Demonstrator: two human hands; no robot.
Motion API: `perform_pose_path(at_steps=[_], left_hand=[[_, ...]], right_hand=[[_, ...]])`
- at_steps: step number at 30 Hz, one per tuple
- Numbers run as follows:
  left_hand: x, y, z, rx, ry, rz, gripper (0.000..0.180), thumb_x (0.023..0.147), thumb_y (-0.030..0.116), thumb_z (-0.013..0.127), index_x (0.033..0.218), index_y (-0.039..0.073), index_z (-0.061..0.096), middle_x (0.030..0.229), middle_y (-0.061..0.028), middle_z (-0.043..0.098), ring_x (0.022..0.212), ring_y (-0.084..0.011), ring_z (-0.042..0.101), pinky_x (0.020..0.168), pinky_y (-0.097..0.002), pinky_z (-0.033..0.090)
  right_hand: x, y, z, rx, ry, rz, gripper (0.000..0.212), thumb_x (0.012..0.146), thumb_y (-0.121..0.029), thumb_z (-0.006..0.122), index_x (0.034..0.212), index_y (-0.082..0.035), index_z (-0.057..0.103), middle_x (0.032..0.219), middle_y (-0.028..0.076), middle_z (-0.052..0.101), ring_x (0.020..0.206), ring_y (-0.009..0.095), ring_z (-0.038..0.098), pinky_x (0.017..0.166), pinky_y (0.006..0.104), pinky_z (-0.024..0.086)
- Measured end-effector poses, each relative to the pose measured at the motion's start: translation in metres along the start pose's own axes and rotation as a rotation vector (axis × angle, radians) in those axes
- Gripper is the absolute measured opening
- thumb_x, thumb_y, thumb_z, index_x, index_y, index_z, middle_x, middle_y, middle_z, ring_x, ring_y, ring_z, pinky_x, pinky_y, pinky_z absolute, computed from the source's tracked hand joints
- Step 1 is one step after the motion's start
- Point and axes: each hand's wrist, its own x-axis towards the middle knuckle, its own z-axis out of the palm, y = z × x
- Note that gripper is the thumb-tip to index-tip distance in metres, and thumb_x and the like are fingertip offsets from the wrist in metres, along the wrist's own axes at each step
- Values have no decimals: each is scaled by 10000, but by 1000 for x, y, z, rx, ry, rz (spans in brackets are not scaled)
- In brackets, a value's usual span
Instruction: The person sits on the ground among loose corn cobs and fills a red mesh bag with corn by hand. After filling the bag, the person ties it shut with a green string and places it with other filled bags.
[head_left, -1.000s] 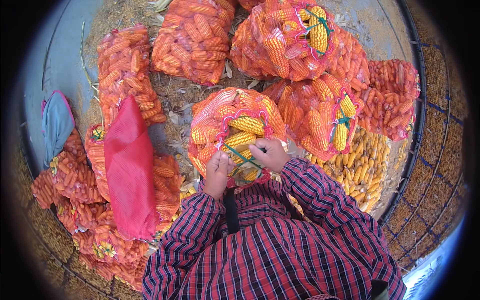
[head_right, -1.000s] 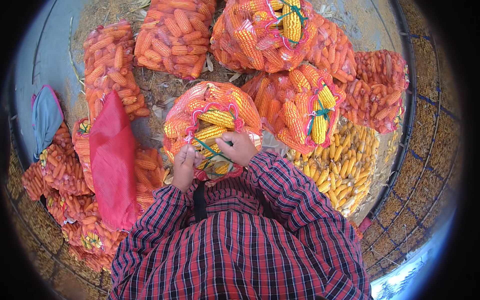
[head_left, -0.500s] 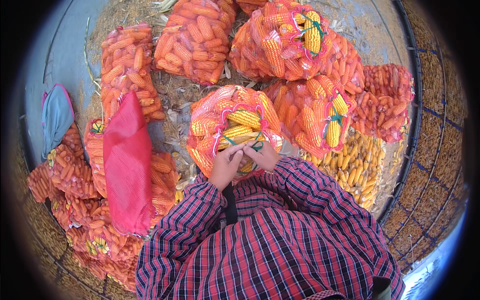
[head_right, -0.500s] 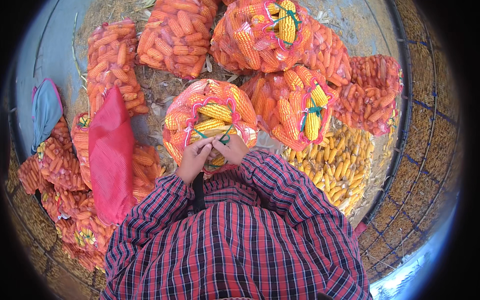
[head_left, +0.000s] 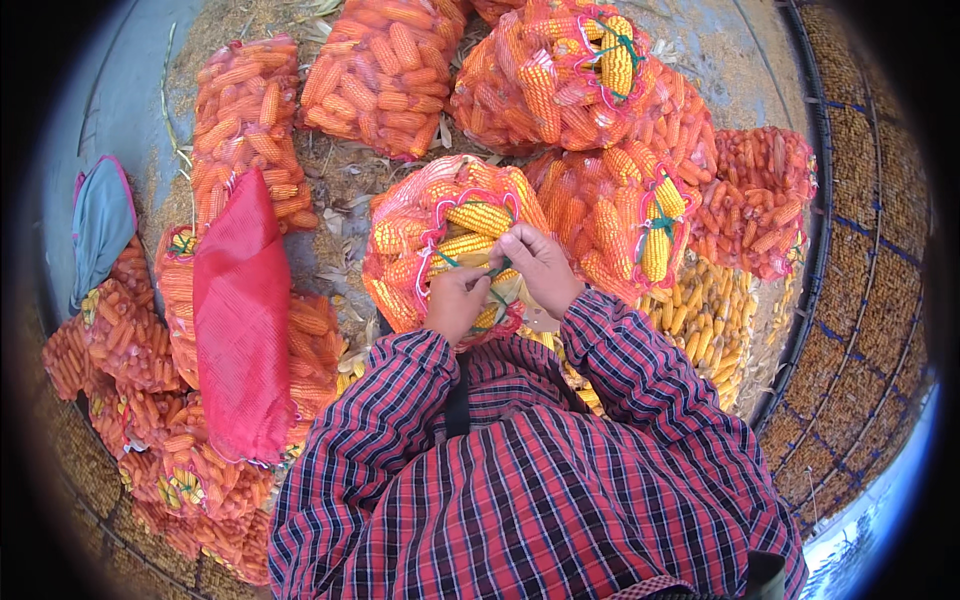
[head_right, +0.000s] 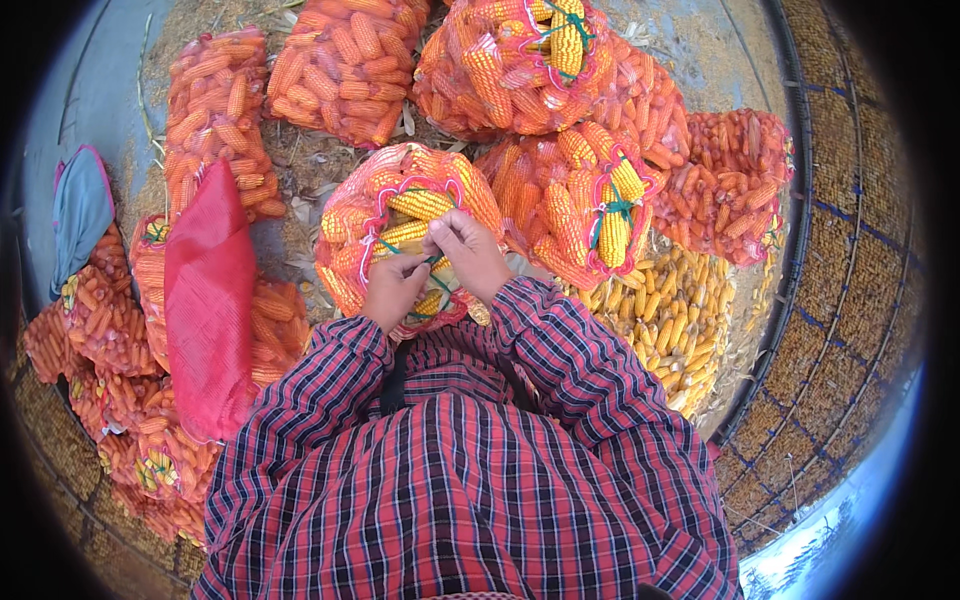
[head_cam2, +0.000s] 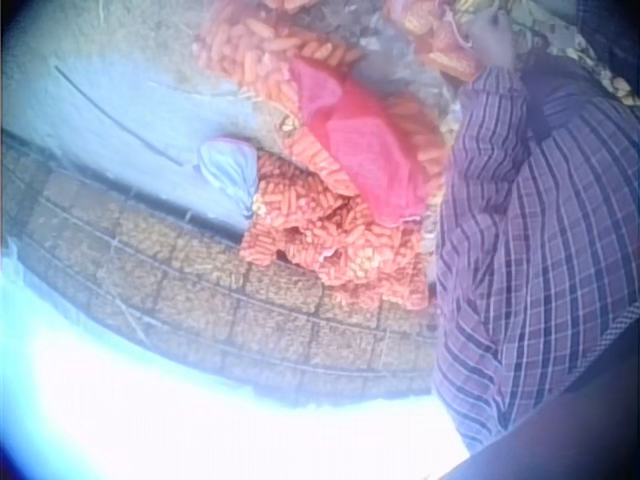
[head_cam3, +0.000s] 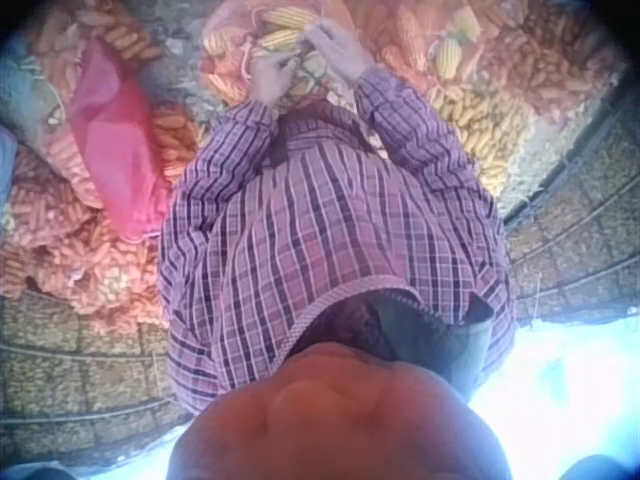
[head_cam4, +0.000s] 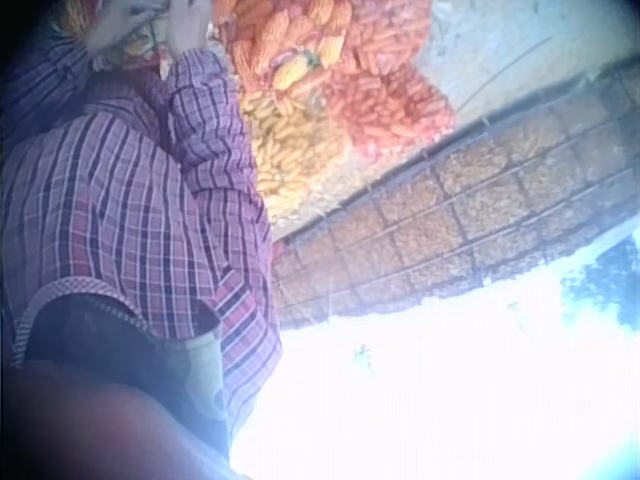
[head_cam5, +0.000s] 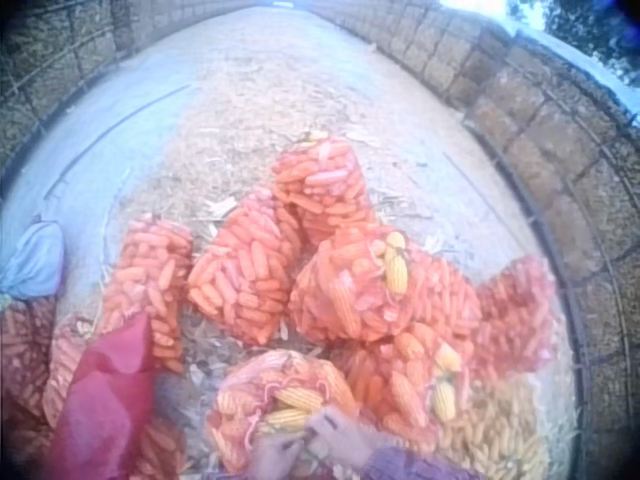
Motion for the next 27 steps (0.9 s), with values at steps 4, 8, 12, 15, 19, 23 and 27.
perform_pose_path(at_steps=[4, 8, 12, 15, 19, 23, 27], left_hand=[[-2, -1, 5, 235, 129, 361, 163, 859, 67, 633, 973, -49, 641, 808, -194, 666, 719, -317, 669, 641, -394, 514], [3, -6, 8, 239, 229, 283, 195, 870, 145, 650, 825, -45, 654, 743, -178, 638, 703, -297, 651, 637, -392, 495], [3, -10, 1, -16, 76, -79, 293, 898, 195, 661, 718, -35, 637, 645, -94, 597, 569, -153, 572, 560, -313, 458], [3, -7, -2, -96, 58, -106, 299, 921, 177, 653, 693, -12, 620, 636, -40, 595, 550, -87, 555, 522, -245, 447], [5, -3, -7, -177, 11, -165, 278, 918, 195, 666, 751, -28, 661, 668, -51, 628, 575, -109, 584, 545, -249, 472], [5, -1, -13, -379, -31, -188, 242, 904, 189, 687, 826, -39, 701, 742, -71, 675, 642, -123, 622, 609, -259, 510], [4, 6, -18, -395, -39, -259, 231, 867, 160, 725, 825, -66, 697, 749, -79, 678, 637, -111, 618, 584, -248, 503]], right_hand=[[6, -41, 23, -690, -169, -542, 201, 950, -213, 545, 875, -47, 628, 896, 124, 581, 833, 292, 591, 766, 365, 491], [18, -62, 18, -988, -165, -718, 226, 949, -254, 525, 949, -51, 625, 950, 134, 579, 851, 309, 610, 763, 424, 502], [27, -41, 5, -866, -80, -380, 257, 877, -178, 580, 1103, -62, 619, 994, 157, 623, 889, 349, 639, 778, 462, 516], [24, -11, 5, -948, -367, -168, 256, 828, -100, 595, 1073, -34, 630, 953, 199, 645, 962, 363, 637, 822, 446, 520], [18, 6, -3, -1052, -371, -258, 177, 867, -142, 567, 949, -26, 673, 905, 176, 651, 926, 354, 636, 825, 429, 512], [-2, 2, -14, -917, -208, -195, 205, 903, -199, 565, 908, -30, 681, 864, 174, 659, 857, 348, 637, 753, 428, 510], [-29, 7, -13, -801, -128, -54, 158, 872, -185, 633, 900, -38, 683, 817, 161, 670, 786, 345, 644, 720, 431, 509]])
